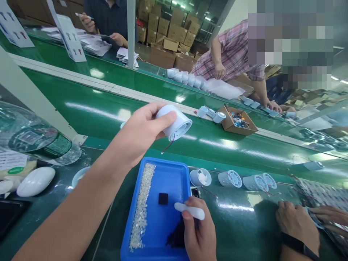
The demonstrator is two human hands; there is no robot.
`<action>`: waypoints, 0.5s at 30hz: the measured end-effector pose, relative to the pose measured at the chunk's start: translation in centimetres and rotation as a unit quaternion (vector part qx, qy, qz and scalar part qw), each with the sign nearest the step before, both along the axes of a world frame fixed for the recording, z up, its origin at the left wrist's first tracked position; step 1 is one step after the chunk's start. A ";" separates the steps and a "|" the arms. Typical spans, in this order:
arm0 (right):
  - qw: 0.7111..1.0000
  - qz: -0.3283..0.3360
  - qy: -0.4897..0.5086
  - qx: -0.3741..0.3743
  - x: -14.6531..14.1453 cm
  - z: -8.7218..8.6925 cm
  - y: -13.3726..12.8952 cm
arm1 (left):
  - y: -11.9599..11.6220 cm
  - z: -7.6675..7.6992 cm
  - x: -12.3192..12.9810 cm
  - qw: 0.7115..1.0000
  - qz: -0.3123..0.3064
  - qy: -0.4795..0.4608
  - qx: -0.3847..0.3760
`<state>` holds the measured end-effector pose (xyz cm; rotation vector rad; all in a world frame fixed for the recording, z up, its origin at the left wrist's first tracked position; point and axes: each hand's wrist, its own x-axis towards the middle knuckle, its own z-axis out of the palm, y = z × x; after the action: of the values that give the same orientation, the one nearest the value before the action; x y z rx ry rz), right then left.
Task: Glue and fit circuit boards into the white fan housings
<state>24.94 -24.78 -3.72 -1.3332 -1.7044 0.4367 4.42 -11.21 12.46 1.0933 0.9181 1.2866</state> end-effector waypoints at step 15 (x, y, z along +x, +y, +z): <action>0.949 -0.103 0.252 0.160 -4.1 7.8 2.7 | 0.3 -1.4 1.1 0.993 -0.087 0.013 -0.080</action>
<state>20.83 -22.09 4.09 -1.0374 -1.1413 0.3257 5.49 -10.96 11.02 1.0417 0.9075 1.0396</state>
